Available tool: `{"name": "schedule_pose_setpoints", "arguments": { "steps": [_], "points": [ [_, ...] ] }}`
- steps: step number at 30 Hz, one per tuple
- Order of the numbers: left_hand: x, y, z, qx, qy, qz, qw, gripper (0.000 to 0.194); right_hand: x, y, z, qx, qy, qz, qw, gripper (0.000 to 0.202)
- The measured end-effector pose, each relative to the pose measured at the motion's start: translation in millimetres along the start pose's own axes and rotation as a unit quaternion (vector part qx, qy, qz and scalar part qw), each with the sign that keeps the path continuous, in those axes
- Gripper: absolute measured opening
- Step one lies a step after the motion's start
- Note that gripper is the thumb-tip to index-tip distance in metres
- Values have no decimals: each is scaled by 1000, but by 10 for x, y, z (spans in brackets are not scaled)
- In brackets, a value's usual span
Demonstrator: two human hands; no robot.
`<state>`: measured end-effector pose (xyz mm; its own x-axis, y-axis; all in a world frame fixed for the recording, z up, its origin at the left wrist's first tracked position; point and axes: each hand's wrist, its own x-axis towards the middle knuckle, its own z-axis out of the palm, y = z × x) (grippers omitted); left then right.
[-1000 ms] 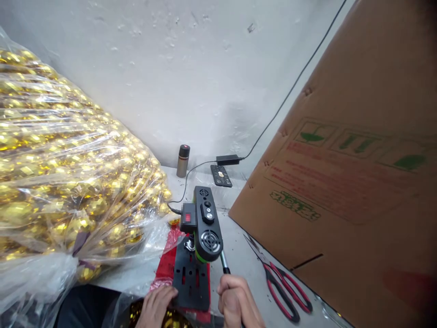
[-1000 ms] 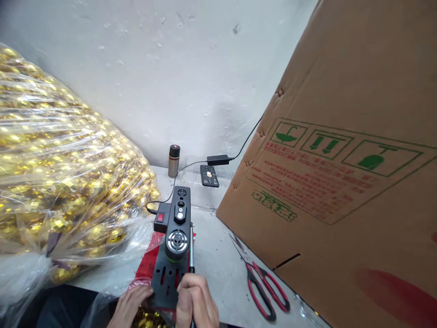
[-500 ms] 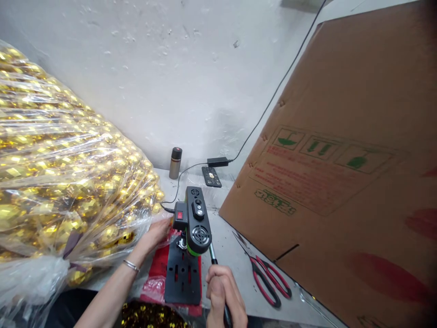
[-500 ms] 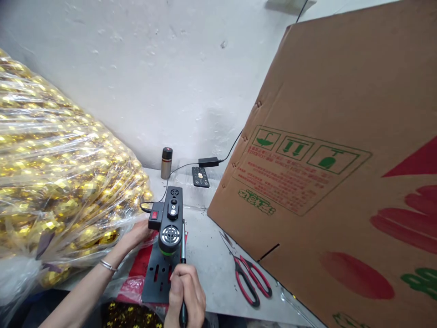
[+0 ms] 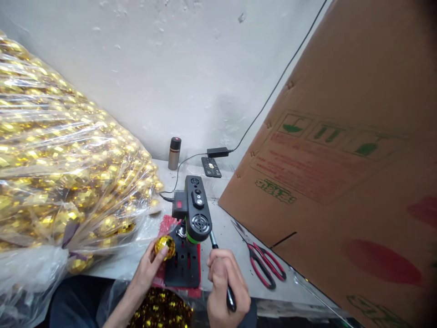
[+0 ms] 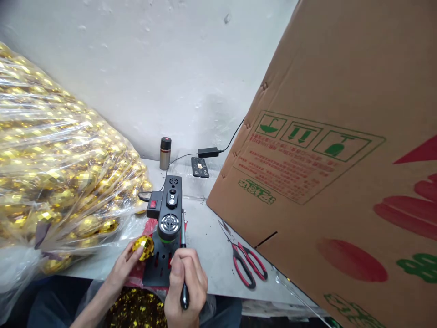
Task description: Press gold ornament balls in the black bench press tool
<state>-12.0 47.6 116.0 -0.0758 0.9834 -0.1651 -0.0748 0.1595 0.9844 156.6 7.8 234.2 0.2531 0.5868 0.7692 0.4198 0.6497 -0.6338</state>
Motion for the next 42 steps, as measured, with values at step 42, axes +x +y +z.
{"name": "schedule_pose_setpoints", "arguments": {
  "steps": [42],
  "points": [
    [76, -250, 382, 380, -60, 243, 890, 38, -336, 54, 63, -36, 33, 42, 998, 33]
  ]
}}
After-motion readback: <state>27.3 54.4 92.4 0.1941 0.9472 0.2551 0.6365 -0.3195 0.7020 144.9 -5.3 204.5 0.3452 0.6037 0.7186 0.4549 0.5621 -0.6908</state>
